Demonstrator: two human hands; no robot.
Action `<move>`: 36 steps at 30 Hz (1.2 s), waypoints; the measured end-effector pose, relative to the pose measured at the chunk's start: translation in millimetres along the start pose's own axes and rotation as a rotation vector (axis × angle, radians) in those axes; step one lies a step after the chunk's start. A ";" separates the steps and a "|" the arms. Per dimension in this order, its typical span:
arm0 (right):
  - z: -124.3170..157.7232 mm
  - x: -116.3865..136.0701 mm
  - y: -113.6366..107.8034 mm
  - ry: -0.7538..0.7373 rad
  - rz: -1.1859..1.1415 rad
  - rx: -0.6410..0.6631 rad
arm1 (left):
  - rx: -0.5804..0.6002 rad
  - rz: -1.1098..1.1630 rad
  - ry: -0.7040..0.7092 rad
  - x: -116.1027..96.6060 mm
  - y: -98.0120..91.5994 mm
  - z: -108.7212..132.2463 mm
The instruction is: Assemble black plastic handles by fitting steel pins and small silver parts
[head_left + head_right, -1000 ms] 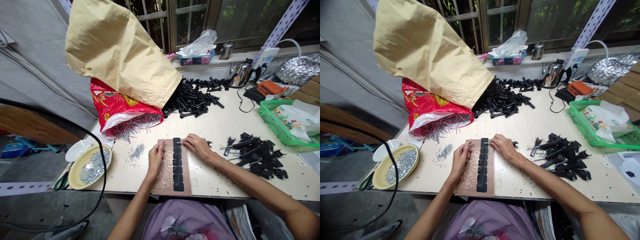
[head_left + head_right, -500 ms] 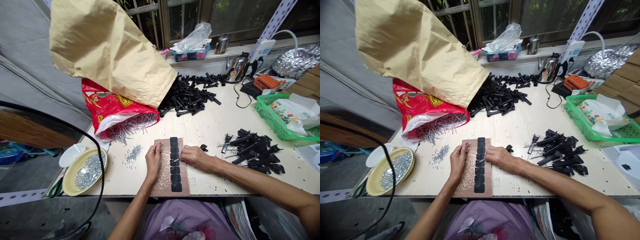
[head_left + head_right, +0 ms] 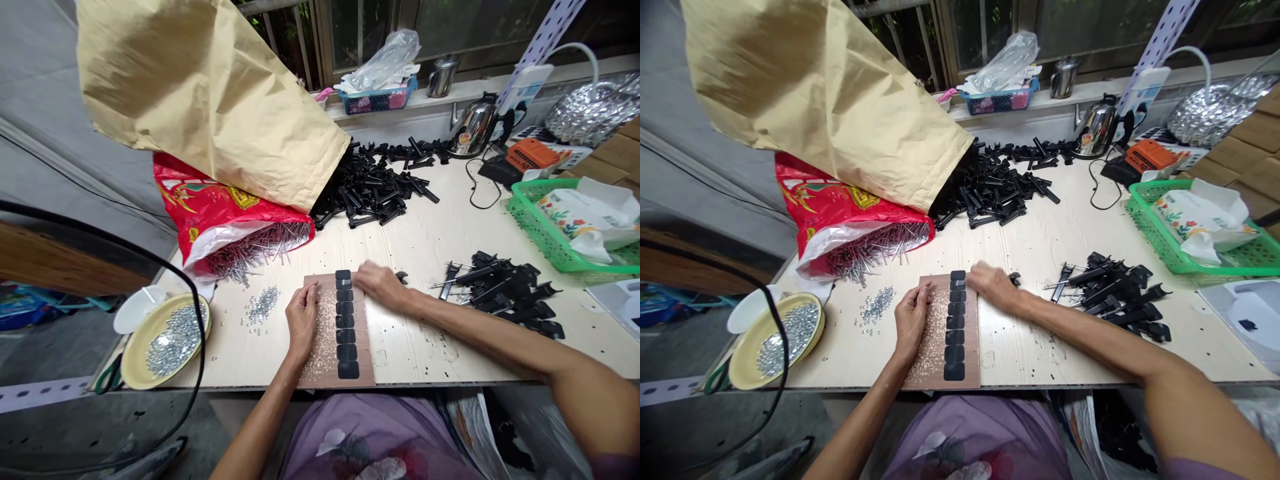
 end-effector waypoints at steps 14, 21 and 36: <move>18.0 20.1 16.9 -0.137 -0.030 0.026 | -0.003 0.010 0.002 1.0 0.3 -0.3; -2.8 -13.8 -10.3 0.049 0.030 -0.054 | -0.005 0.021 0.000 -1.0 0.2 0.1; -7.9 -20.4 -12.7 -0.038 -0.059 0.039 | -0.005 0.014 -0.007 -1.8 -0.9 0.7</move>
Point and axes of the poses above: each hand's wrist, its own z-axis away from the middle knuckle, its own y-axis out of the palm, x = y × z, the point moved 7 cm from there along -z, towards the middle knuckle, and after that the axes turned 1 degree about -x, right-handed, at the moved point
